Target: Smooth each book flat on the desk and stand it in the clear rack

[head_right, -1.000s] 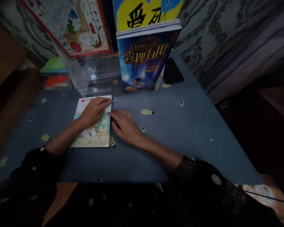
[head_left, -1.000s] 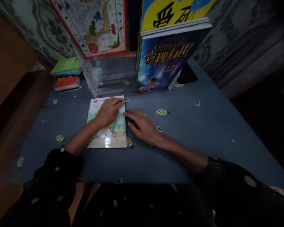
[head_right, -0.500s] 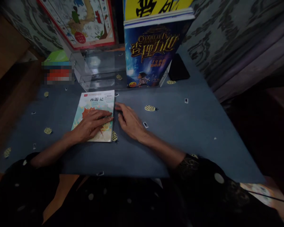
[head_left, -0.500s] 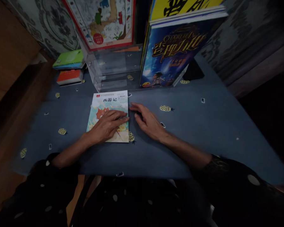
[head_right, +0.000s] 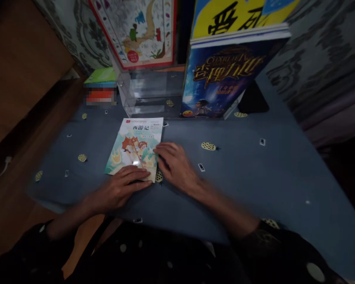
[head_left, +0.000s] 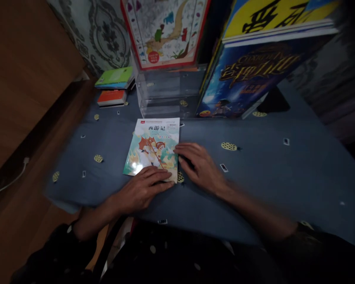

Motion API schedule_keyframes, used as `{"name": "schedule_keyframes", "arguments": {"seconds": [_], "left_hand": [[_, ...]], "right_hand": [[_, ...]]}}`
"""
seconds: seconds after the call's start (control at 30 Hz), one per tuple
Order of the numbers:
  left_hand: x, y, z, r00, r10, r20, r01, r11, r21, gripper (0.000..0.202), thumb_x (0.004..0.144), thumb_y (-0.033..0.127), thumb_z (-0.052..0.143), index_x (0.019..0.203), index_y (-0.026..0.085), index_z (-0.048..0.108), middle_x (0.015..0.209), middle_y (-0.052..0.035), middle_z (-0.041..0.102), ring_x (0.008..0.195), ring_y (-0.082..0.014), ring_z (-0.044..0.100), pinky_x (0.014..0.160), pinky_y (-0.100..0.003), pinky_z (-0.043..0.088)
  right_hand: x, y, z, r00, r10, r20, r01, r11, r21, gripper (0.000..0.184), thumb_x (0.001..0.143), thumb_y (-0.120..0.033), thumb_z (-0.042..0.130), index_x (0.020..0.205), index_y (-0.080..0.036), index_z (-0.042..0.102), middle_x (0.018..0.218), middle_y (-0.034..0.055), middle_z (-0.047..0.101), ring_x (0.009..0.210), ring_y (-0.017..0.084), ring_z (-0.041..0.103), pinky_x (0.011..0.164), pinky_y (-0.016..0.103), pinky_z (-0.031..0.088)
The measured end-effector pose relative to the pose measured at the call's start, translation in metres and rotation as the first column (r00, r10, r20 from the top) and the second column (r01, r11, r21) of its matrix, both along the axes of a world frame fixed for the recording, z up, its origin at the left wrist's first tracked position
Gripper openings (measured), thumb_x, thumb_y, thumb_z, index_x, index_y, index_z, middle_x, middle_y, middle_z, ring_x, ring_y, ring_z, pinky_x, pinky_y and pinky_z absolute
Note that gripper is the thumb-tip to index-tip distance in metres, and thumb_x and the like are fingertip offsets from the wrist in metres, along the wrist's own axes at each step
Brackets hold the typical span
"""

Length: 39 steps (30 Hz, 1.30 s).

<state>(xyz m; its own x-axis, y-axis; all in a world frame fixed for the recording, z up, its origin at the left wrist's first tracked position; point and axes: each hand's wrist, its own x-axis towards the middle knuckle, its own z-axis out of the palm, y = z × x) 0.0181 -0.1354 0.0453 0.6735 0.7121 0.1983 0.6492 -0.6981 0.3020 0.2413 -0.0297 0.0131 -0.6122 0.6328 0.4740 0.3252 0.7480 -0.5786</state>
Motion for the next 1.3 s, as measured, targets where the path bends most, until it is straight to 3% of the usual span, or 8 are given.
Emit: {"name": "schedule_keyframes", "arguments": {"seconds": [0.23, 0.4, 0.67, 0.77, 0.9, 1.03, 1.13, 1.3], "left_hand": [[-0.022, -0.028, -0.007, 0.974, 0.219, 0.051, -0.222, 0.972, 0.081, 0.048, 0.095, 0.005, 0.044, 0.14, 0.02, 0.053, 0.134, -0.0112, 0.065, 0.129, -0.0227, 0.056, 0.106, -0.049, 0.05], [-0.043, -0.042, -0.017, 0.88, 0.465, 0.098, -0.474, 0.87, 0.136, 0.05, 0.093, 0.003, 0.045, 0.137, 0.023, 0.056, 0.129, -0.0097, 0.067, 0.12, -0.0239, 0.062, 0.099, -0.046, 0.056], [-0.048, -0.045, -0.022, 0.737, 0.659, 0.15, -0.675, 0.728, 0.122, 0.037, 0.1, 0.015, 0.041, 0.133, 0.022, 0.057, 0.126, -0.0093, 0.068, 0.113, -0.0217, 0.066, 0.098, -0.037, 0.057], [-0.049, -0.044, -0.026, 0.721, 0.684, 0.114, -0.693, 0.707, 0.143, 0.036, 0.1, 0.018, 0.041, 0.132, 0.022, 0.056, 0.125, -0.0095, 0.068, 0.111, -0.0241, 0.067, 0.096, -0.042, 0.057], [-0.048, -0.04, -0.032, 0.724, 0.683, 0.096, -0.686, 0.698, 0.206, 0.034, 0.1, 0.021, 0.042, 0.13, 0.021, 0.056, 0.122, -0.0105, 0.068, 0.108, -0.0254, 0.067, 0.092, -0.043, 0.058], [-0.041, -0.034, -0.034, 0.732, 0.676, 0.089, -0.671, 0.692, 0.265, 0.032, 0.1, 0.025, 0.043, 0.129, 0.02, 0.056, 0.125, -0.0126, 0.065, 0.11, -0.0274, 0.064, 0.093, -0.045, 0.057], [-0.033, -0.034, -0.031, 0.747, 0.659, 0.084, -0.649, 0.697, 0.303, 0.03, 0.099, 0.022, 0.044, 0.126, 0.02, 0.058, 0.127, -0.0136, 0.063, 0.112, -0.0289, 0.061, 0.09, -0.046, 0.056], [-0.021, -0.044, -0.022, 0.745, 0.667, -0.007, -0.634, 0.712, 0.302, 0.027, 0.101, 0.021, 0.042, 0.117, 0.024, 0.063, 0.093, -0.0055, 0.069, 0.081, -0.022, 0.067, 0.069, -0.035, 0.056]], "right_hand": [[-0.02, -0.027, 0.011, 0.935, 0.343, 0.092, -0.347, 0.938, 0.02, 0.042, 0.097, -0.016, 0.045, 0.136, -0.024, 0.058, 0.124, 0.0091, 0.072, 0.124, 0.023, 0.062, 0.11, 0.052, 0.046], [-0.049, -0.038, 0.027, 0.831, 0.489, 0.266, -0.498, 0.866, -0.038, 0.037, 0.101, -0.021, 0.042, 0.133, -0.017, 0.06, 0.134, 0.0113, 0.067, 0.133, 0.021, 0.055, 0.118, 0.05, 0.037], [-0.087, -0.017, 0.026, 0.752, 0.599, 0.275, -0.602, 0.794, -0.082, 0.038, 0.103, -0.027, 0.046, 0.14, -0.02, 0.055, 0.142, 0.0082, 0.061, 0.141, 0.017, 0.046, 0.122, 0.044, 0.031], [-0.088, 0.011, 0.018, 0.807, 0.511, 0.296, -0.525, 0.85, -0.036, 0.037, 0.103, -0.028, 0.046, 0.137, -0.021, 0.057, 0.143, 0.0088, 0.06, 0.14, 0.019, 0.047, 0.119, 0.046, 0.033], [-0.074, 0.056, 0.007, 0.921, 0.192, 0.339, -0.233, 0.969, 0.084, 0.037, 0.1, -0.024, 0.045, 0.134, -0.015, 0.06, 0.142, 0.0152, 0.059, 0.138, 0.026, 0.048, 0.115, 0.051, 0.036], [-0.053, 0.084, -0.002, 0.933, -0.107, 0.343, 0.037, 0.978, 0.205, 0.038, 0.099, -0.026, 0.044, 0.131, -0.016, 0.061, 0.137, 0.0167, 0.061, 0.129, 0.031, 0.053, 0.108, 0.054, 0.041], [-0.048, 0.091, -0.004, 0.926, -0.152, 0.344, 0.083, 0.975, 0.208, 0.04, 0.099, -0.028, 0.042, 0.131, -0.013, 0.061, 0.137, 0.0194, 0.059, 0.126, 0.033, 0.052, 0.103, 0.053, 0.045], [-0.046, 0.079, 0.006, 0.908, -0.169, 0.384, 0.102, 0.977, 0.187, 0.04, 0.096, -0.027, 0.047, 0.128, -0.009, 0.062, 0.127, 0.0214, 0.061, 0.117, 0.035, 0.053, 0.097, 0.051, 0.049]]}}
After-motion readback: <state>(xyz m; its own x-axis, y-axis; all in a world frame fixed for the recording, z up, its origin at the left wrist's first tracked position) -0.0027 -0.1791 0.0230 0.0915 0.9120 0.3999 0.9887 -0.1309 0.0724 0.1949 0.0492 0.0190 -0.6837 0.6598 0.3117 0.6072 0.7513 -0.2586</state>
